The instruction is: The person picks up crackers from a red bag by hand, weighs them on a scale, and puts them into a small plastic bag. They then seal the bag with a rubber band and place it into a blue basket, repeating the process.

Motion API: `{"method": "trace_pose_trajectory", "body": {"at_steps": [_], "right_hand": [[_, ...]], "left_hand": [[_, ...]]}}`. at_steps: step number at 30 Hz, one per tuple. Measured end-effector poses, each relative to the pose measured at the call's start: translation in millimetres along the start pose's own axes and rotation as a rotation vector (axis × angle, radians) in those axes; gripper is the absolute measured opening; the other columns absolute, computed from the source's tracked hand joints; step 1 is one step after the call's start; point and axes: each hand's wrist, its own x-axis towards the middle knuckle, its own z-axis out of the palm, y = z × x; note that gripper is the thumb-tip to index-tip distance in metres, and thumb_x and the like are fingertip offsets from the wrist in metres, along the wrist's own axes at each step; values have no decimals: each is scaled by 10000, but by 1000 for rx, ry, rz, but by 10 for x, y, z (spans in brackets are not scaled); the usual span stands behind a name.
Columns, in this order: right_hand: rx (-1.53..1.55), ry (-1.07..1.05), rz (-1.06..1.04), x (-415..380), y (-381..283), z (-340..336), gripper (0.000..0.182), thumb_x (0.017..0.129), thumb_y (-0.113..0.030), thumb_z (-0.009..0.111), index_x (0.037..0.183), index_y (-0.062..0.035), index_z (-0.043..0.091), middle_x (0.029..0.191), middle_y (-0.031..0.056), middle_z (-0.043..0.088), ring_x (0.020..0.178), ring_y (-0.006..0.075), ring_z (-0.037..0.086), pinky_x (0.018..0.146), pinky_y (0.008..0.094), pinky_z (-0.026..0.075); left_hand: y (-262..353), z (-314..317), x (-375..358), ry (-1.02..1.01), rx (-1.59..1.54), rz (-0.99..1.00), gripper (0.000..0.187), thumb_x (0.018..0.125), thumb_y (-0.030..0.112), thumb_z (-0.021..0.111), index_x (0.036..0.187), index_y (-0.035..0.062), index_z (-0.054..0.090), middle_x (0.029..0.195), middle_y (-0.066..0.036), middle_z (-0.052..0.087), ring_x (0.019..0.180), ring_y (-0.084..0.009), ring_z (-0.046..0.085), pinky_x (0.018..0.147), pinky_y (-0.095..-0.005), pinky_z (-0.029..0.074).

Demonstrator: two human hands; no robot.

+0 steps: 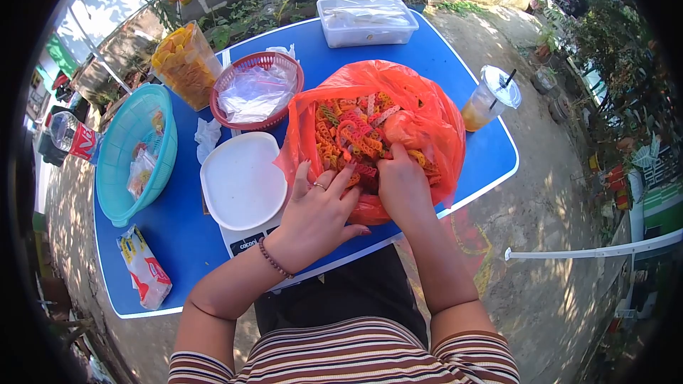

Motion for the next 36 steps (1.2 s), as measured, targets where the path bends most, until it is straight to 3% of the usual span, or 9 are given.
{"method": "trace_pose_trajectory", "body": {"at_steps": [9,12,17,21,24,29,33,36], "right_hand": [[55,-25,11,-25,-9,-35,154,793,40,652,939,50,703,1055,215,593,978,407,650,824,501,550],[350,-8,-31,-35,58,-126,162,854,59,656,1003,70,719,1011,183,615,911,342,675,788,434,552],[824,-28,96,-65,48,-254,153,948,50,639,1071,76,727,965,84,609,811,151,632,731,288,510],[996,-92,131,-74,9,-337,163,947,38,661,1091,56,735,955,40,602,793,88,587,705,242,475],[857,-43,14,-96,-16,-326,195,929,31,687,1116,28,741,951,33,601,780,73,583,675,239,461],[744,93,4,-78,-208,-443,164,892,10,720,1053,8,753,921,73,651,757,122,628,642,271,472],[558,220,26,-4,-229,-426,147,875,-7,738,1021,10,748,905,110,685,761,168,658,655,287,490],[578,119,64,20,-186,-396,172,887,1,727,1059,14,738,899,101,684,747,157,649,670,287,500]], "left_hand": [[-74,-106,23,64,-41,8,525,863,515,715,1212,123,710,1357,-98,633,1210,-193,596,1178,-572,142],[-127,-155,45,127,-105,-16,389,899,379,710,1190,120,709,1251,-71,685,1127,-190,638,1146,-547,200],[-210,-195,119,273,-267,-115,255,926,163,673,1175,115,694,1074,-48,723,1007,-205,671,1060,-488,292],[-240,-208,159,353,-475,-131,246,937,151,669,1182,139,691,1043,-58,717,955,-212,676,1011,-456,317],[-251,-205,178,403,-567,-98,172,942,168,681,1110,150,718,983,-44,728,902,-212,682,982,-438,326],[-342,-260,167,443,-536,-94,81,933,197,709,982,145,748,866,-15,738,840,-191,677,969,-423,324],[-531,-486,81,343,-478,-163,81,929,209,719,961,146,757,839,-10,736,814,-165,671,978,-435,315],[-707,-649,-20,263,-436,-212,84,919,217,731,920,141,768,824,-4,734,789,-154,670,975,-441,308]]}}
